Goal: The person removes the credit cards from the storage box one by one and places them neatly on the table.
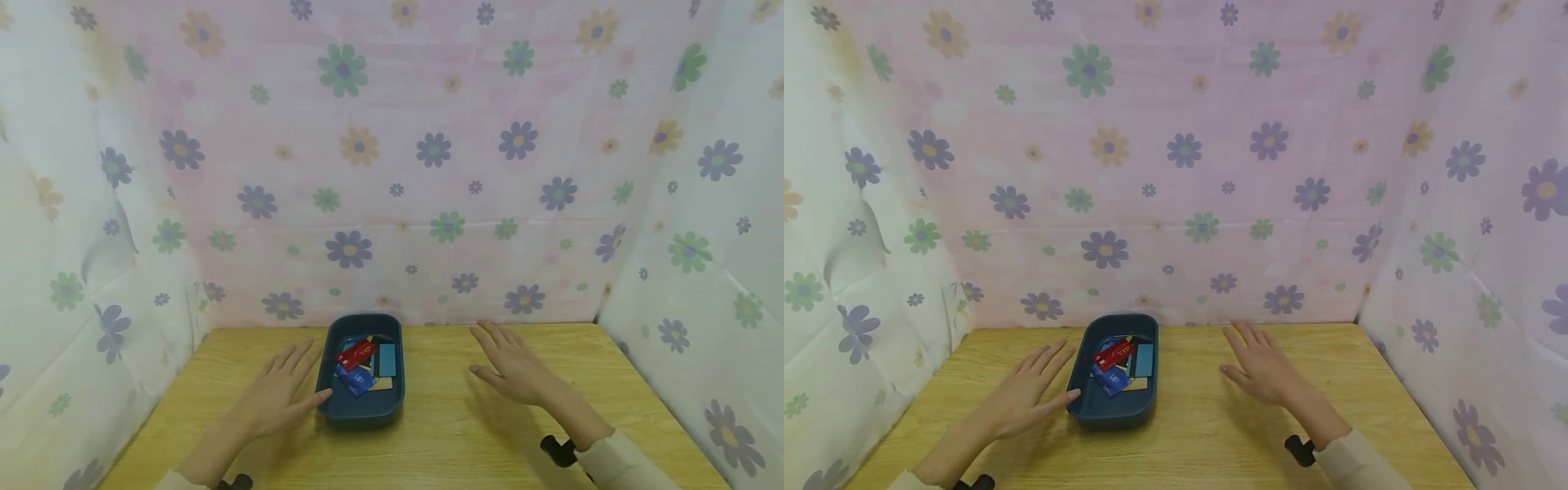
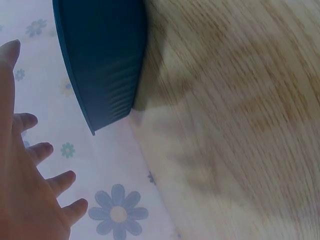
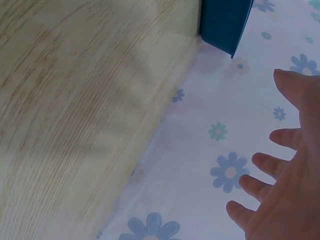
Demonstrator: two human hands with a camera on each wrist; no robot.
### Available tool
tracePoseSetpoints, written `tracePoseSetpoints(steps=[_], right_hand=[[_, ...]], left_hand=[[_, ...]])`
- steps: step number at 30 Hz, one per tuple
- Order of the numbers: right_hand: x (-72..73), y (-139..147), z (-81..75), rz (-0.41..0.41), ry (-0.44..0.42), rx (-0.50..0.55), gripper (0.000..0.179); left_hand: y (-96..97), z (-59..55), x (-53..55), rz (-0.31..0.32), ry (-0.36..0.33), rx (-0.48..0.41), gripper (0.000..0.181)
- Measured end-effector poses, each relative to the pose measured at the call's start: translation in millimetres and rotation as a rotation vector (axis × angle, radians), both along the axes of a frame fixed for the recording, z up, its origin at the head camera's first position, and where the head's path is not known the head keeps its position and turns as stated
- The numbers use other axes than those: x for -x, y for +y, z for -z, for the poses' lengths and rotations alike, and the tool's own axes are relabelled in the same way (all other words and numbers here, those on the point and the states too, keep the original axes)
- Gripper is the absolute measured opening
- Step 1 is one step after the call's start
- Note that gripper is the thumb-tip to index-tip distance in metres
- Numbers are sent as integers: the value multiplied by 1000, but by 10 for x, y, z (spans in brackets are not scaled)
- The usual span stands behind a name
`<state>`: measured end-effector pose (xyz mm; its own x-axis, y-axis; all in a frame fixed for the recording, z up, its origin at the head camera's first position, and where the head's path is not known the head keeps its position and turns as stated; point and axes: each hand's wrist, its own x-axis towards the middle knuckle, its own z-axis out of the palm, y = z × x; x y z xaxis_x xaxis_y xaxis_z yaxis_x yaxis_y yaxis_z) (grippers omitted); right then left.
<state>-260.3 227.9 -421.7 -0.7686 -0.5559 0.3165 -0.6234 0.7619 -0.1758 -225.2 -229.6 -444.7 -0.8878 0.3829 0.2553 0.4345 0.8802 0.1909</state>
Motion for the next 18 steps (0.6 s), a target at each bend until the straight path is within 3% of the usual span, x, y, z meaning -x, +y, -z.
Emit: tracePoseSetpoints(steps=[18], right_hand=[[6, -324, -1, -27, -75, 35, 74]], left_hand=[[88, 92, -2, 0, -44, -47, 84]])
